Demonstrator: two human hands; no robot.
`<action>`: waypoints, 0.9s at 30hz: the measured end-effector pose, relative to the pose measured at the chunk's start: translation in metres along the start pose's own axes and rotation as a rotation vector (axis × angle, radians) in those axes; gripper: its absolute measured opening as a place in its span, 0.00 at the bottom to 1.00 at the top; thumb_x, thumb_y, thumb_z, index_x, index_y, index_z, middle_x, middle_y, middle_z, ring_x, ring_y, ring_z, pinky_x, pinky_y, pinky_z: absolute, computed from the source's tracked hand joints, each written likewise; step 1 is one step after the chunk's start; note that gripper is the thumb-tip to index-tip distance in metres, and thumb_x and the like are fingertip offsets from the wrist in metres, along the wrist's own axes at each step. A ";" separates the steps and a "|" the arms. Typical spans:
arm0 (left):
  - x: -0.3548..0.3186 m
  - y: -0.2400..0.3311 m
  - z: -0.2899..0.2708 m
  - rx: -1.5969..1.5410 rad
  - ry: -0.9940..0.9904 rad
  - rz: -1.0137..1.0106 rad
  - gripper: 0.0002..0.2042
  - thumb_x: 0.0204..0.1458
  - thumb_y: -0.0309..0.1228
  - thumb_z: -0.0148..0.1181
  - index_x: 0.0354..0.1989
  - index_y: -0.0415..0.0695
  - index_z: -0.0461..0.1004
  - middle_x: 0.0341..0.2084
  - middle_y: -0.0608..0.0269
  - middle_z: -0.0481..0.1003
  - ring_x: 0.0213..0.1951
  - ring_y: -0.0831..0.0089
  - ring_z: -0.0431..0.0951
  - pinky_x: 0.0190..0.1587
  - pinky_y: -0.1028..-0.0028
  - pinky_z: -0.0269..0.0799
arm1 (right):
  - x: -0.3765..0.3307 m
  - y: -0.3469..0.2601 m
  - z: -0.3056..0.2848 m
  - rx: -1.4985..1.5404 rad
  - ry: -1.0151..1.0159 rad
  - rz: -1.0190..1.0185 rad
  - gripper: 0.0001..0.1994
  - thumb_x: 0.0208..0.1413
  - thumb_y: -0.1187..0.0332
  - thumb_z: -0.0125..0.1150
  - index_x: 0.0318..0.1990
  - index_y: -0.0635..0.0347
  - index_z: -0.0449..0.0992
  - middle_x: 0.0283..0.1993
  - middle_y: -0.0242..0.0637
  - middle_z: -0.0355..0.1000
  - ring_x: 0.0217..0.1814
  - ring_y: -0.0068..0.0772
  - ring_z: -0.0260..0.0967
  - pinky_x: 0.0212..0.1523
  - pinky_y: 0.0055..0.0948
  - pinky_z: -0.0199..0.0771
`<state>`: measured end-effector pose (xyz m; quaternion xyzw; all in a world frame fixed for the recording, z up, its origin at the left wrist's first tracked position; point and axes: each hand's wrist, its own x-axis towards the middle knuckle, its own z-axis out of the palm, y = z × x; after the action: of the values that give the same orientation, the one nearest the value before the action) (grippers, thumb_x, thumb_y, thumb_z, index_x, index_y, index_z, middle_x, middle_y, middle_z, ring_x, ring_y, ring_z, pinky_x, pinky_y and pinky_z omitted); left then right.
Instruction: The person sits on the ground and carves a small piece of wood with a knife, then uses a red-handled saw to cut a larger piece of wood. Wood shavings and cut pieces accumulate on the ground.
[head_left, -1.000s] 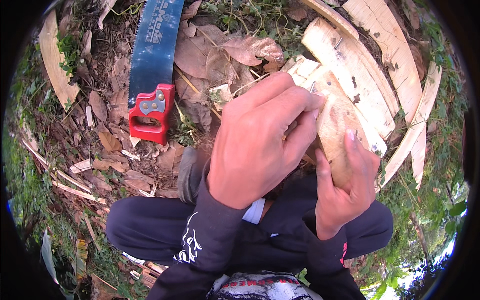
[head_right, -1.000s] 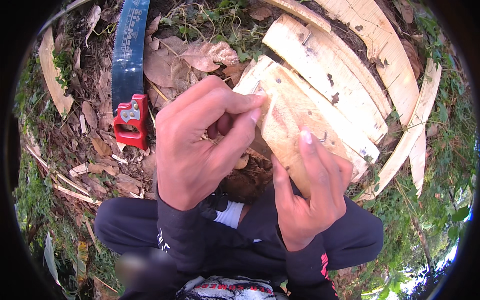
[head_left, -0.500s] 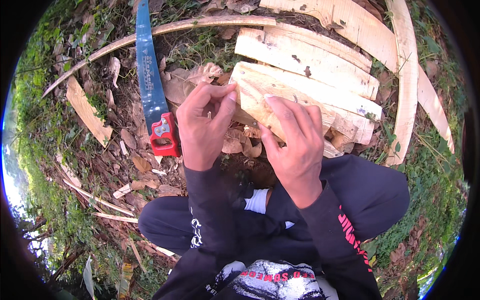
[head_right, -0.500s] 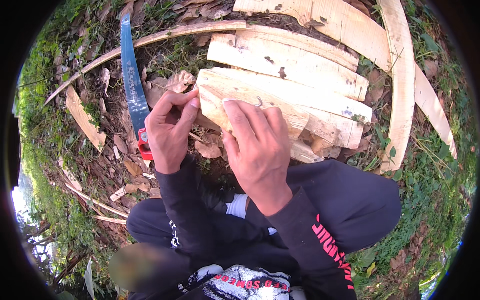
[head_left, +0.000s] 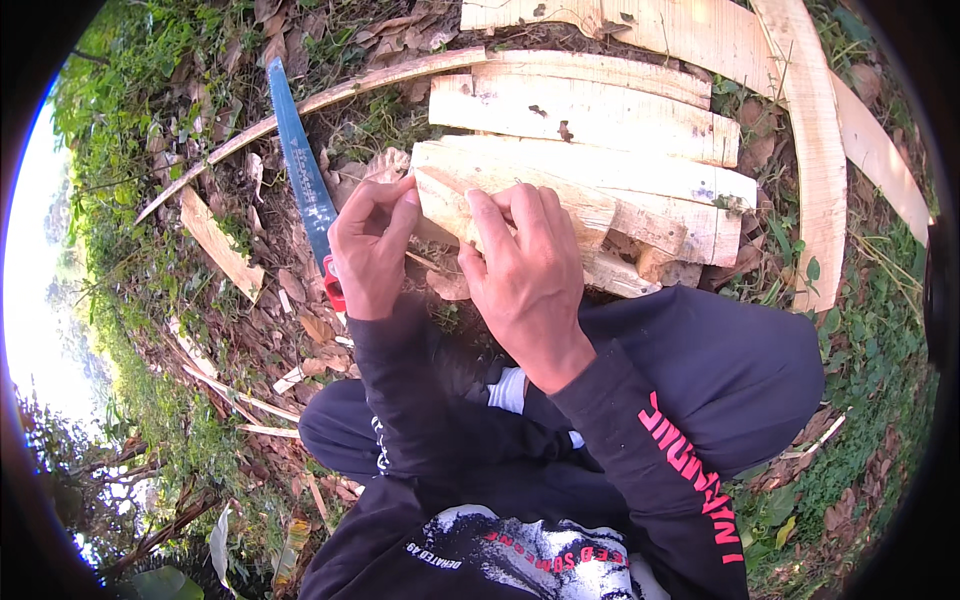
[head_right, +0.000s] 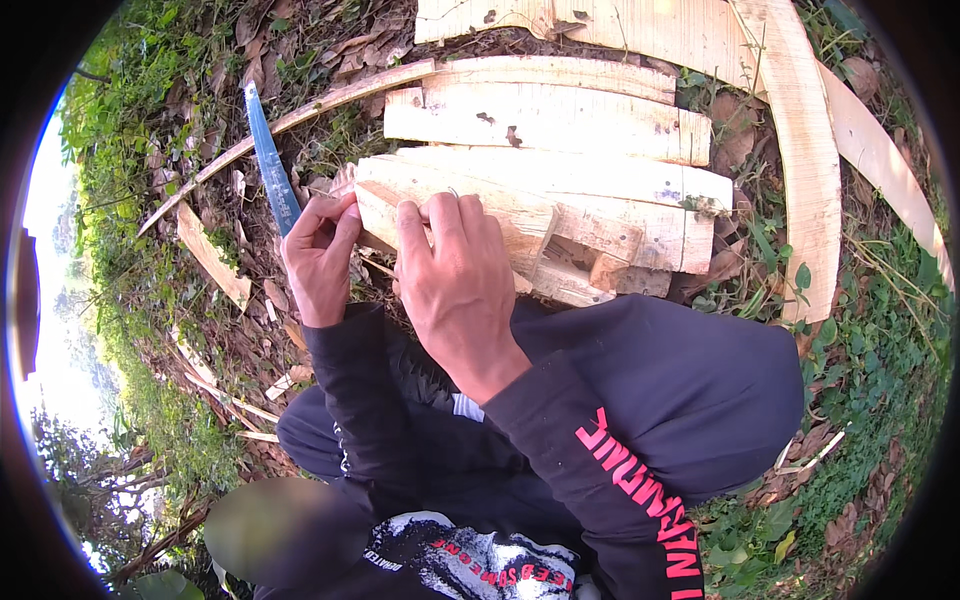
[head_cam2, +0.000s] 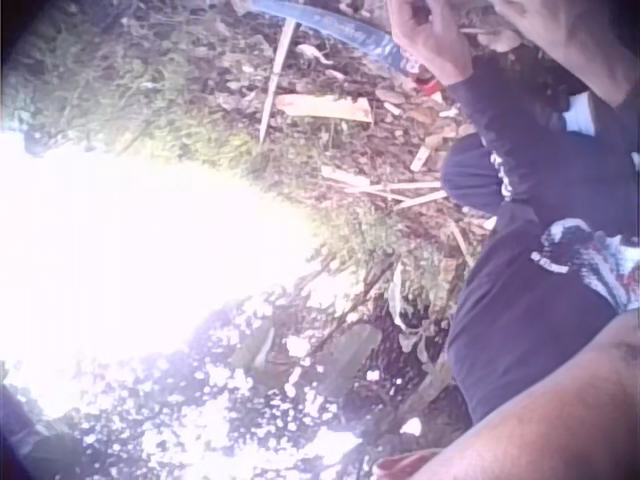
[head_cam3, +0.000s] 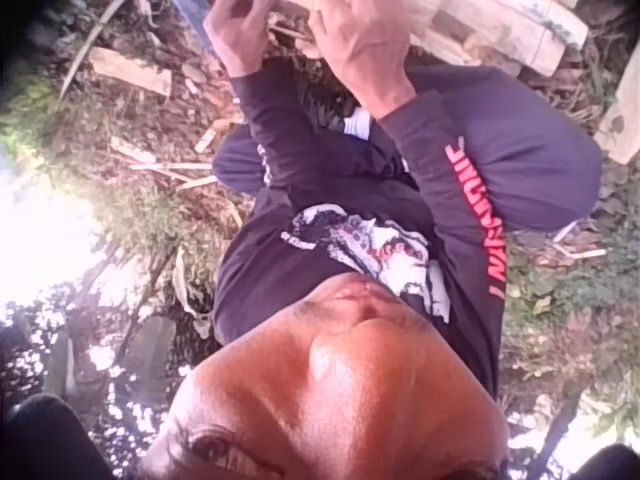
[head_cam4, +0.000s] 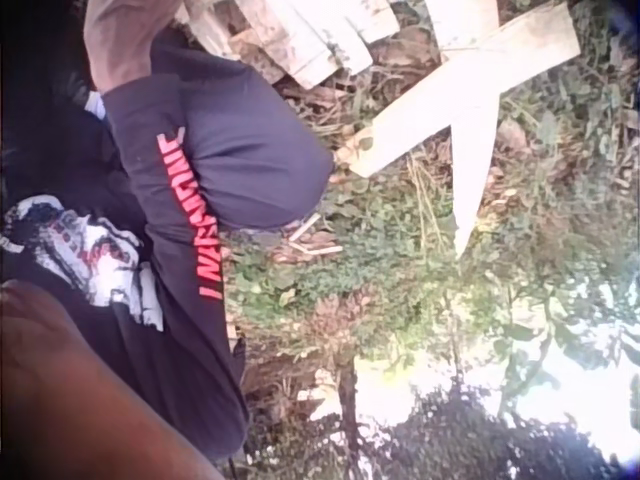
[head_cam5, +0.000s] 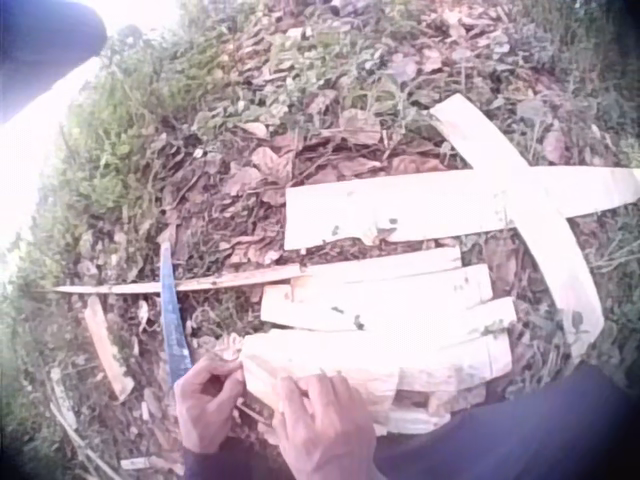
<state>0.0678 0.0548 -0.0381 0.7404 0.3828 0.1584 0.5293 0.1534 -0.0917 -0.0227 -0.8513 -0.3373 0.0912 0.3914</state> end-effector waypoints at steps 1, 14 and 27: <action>0.000 0.000 0.000 -0.001 0.005 0.000 0.06 0.56 0.20 0.63 0.41 0.32 0.80 0.29 0.70 0.74 0.31 0.86 0.71 0.34 0.83 0.66 | 0.000 0.001 0.000 -0.014 0.015 -0.011 0.23 0.38 0.77 0.70 0.47 0.63 0.76 0.37 0.37 0.64 0.41 0.40 0.66 0.42 0.39 0.70; -0.011 0.020 0.004 0.048 0.193 0.056 0.07 0.55 0.25 0.63 0.39 0.36 0.81 0.23 0.62 0.80 0.24 0.82 0.76 0.30 0.79 0.73 | 0.002 -0.005 -0.002 -0.053 -0.015 -0.075 0.21 0.40 0.73 0.72 0.46 0.65 0.77 0.38 0.38 0.64 0.42 0.39 0.66 0.43 0.38 0.70; -0.004 0.013 0.014 0.041 0.253 0.249 0.03 0.48 0.21 0.60 0.26 0.35 0.74 0.19 0.50 0.74 0.22 0.57 0.77 0.28 0.64 0.71 | 0.002 -0.009 0.001 -0.153 -0.081 -0.099 0.21 0.44 0.71 0.69 0.48 0.67 0.75 0.41 0.43 0.65 0.47 0.47 0.66 0.49 0.42 0.68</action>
<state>0.0793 0.0409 -0.0312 0.7669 0.3549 0.3068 0.4380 0.1494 -0.0857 -0.0169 -0.8566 -0.4006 0.0799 0.3153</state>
